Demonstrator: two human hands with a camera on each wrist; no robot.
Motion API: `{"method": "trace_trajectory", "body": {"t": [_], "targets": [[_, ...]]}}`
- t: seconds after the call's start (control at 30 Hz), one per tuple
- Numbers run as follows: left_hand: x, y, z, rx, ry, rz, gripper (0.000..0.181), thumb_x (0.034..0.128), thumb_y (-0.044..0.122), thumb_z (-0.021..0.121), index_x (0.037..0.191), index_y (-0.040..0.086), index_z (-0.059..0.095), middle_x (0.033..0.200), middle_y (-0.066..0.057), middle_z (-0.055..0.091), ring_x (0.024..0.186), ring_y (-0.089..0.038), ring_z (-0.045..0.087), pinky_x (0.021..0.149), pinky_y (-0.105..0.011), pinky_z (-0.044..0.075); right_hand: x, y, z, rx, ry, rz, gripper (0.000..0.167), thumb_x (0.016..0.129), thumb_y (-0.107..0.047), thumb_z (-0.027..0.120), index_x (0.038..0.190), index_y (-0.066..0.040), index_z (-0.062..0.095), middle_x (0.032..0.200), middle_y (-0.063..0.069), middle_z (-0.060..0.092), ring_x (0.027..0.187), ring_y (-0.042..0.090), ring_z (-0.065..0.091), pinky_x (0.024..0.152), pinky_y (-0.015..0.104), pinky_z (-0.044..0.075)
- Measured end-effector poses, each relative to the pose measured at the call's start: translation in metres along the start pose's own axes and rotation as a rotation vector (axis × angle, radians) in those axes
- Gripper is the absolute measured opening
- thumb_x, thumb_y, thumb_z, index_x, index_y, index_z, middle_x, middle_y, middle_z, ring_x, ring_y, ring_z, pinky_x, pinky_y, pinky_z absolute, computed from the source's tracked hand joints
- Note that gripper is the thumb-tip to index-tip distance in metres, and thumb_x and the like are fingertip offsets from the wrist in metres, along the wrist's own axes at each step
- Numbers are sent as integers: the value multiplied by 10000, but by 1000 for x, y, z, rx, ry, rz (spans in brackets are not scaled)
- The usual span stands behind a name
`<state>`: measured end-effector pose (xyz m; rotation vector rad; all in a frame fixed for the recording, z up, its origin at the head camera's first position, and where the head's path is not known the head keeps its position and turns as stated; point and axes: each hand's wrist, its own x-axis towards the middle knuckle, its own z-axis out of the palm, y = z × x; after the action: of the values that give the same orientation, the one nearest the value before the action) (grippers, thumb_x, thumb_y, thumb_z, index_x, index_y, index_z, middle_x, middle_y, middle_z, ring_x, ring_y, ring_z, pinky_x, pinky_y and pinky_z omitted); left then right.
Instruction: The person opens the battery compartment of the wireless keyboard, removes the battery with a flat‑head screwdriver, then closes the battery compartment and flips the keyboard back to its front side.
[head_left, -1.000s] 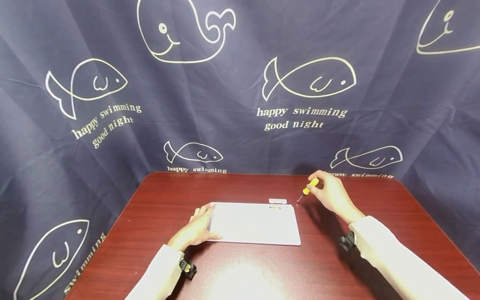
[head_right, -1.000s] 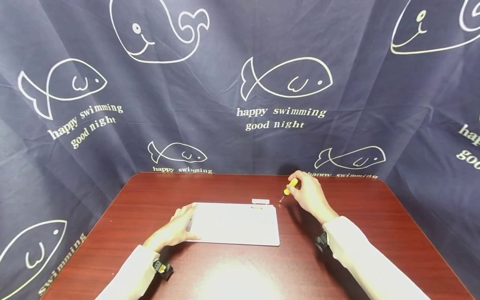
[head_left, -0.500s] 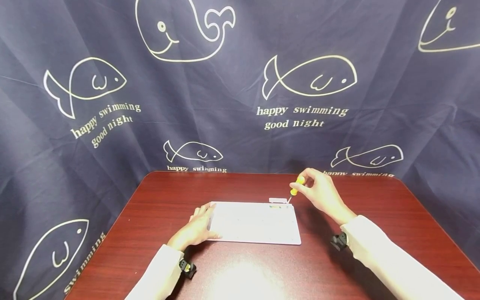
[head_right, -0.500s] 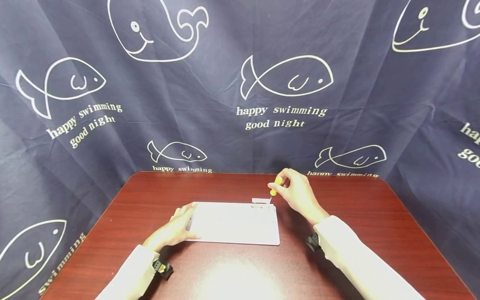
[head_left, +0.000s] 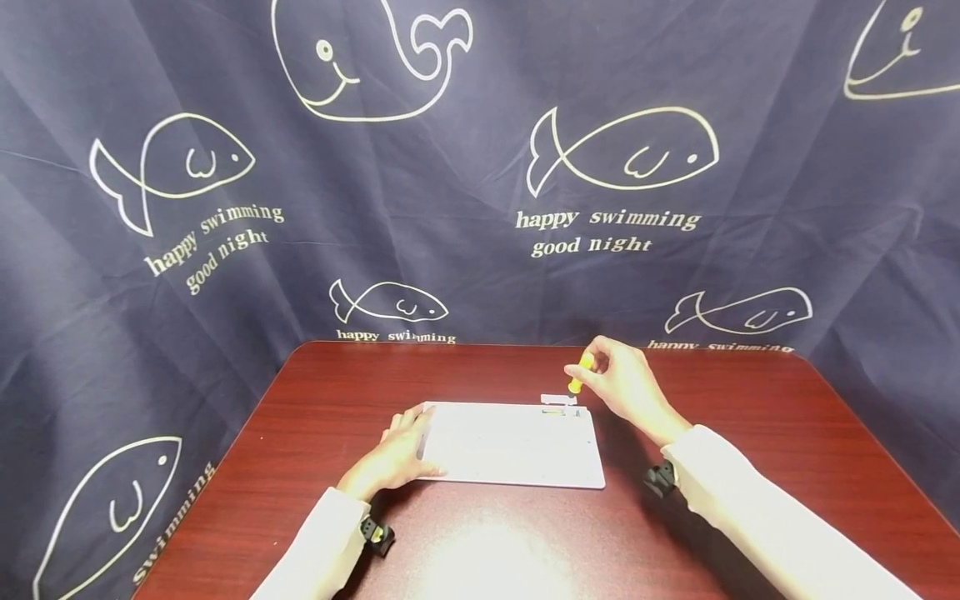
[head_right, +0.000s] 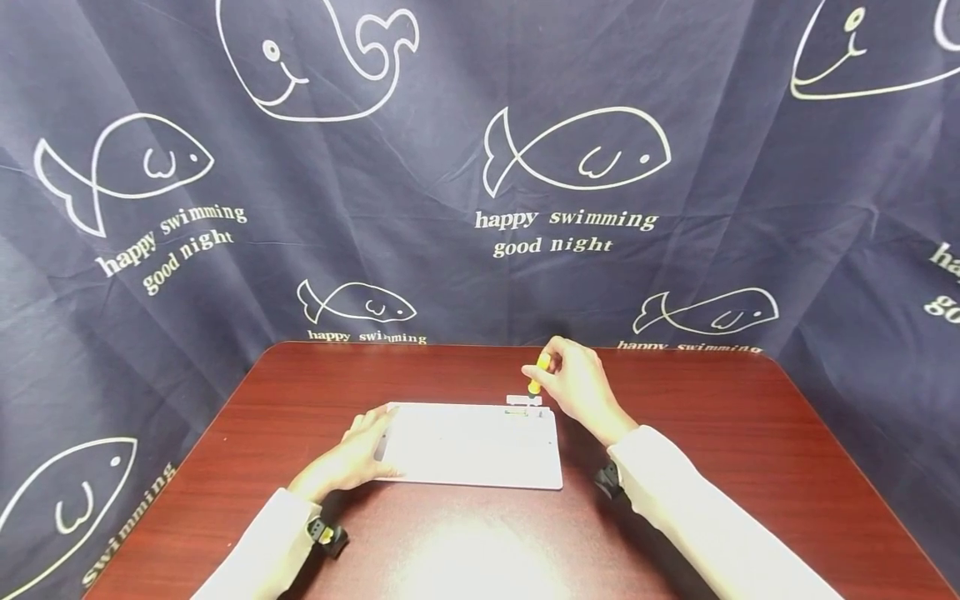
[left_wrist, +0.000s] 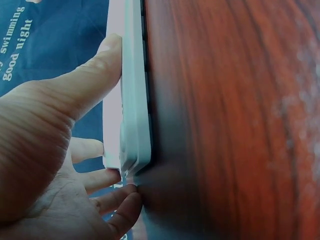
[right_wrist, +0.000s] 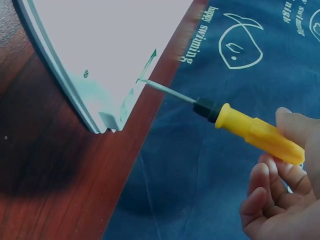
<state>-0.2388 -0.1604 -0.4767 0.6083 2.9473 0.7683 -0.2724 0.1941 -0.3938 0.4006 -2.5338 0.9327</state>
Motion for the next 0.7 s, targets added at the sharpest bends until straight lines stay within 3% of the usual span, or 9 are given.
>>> {"method": "trace_trajectory", "body": {"t": [0.27, 0.53, 0.7], "targets": [[0, -1, 0, 1, -1, 2, 969, 684, 322, 841, 1440, -6, 332, 1439, -189, 326, 1248, -370, 327, 958, -566, 291, 2, -9, 0, -14, -29, -3, 281, 747, -236, 808, 725, -139, 545, 596, -61, 571, 538, 141, 511, 500, 329, 400], [0, 0, 0, -1, -10, 0, 955, 699, 317, 834, 1443, -5, 331, 1444, -196, 317, 1252, -374, 326, 963, -567, 288, 3, -5, 1, 33, -98, -116, 292, 795, -200, 772, 998, -117, 580, 705, -61, 561, 590, 118, 539, 562, 312, 426], [0, 1, -1, 0, -7, -5, 954, 693, 315, 838, 1441, -2, 337, 1441, -195, 320, 1249, -374, 328, 958, -559, 292, 4, -4, 0, 48, -85, -193, 191, 762, -178, 797, 844, -172, 625, 690, -87, 524, 549, 108, 497, 531, 290, 395]]}}
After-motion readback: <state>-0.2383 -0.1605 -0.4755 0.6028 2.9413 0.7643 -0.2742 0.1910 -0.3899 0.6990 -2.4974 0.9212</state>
